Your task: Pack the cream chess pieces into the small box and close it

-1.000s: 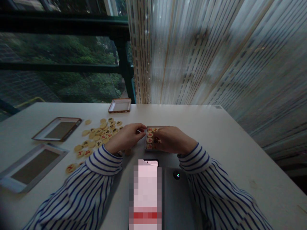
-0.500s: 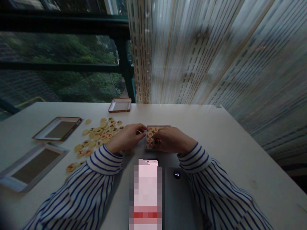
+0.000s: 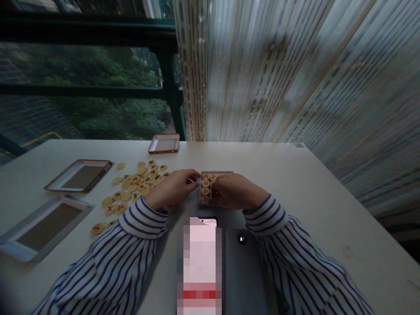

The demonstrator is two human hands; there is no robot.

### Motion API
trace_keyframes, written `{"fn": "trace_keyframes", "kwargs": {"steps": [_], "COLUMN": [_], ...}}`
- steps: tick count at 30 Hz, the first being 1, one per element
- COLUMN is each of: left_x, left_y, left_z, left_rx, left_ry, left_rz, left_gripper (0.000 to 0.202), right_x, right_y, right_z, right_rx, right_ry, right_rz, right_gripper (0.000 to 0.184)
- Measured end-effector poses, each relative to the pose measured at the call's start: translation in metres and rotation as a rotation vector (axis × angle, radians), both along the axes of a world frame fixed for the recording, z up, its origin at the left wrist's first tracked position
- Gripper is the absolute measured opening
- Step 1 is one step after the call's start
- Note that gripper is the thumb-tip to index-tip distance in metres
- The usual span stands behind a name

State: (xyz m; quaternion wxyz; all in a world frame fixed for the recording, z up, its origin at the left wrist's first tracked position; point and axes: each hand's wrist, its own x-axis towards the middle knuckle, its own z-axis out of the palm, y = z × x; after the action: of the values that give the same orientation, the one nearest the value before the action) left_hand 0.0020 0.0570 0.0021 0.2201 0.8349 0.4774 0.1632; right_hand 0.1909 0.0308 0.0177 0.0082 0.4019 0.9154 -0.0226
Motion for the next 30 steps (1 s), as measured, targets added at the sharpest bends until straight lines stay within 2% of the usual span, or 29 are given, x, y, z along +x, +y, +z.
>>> {"fn": "trace_keyframes", "kwargs": {"steps": [30], "left_x": [0.0002], "left_y": [0.0002], "left_z": [-0.0010], "left_rx": [0.021], "left_ry": [0.032], "left_rz": [-0.011], "left_gripper": [0.028], "right_x": [0.0003], "right_y": [0.0012], "right_z": [-0.0005], "right_rx": [-0.112], "right_ry": [-0.042], "right_rz": [-0.050], "right_gripper": [0.020]}}
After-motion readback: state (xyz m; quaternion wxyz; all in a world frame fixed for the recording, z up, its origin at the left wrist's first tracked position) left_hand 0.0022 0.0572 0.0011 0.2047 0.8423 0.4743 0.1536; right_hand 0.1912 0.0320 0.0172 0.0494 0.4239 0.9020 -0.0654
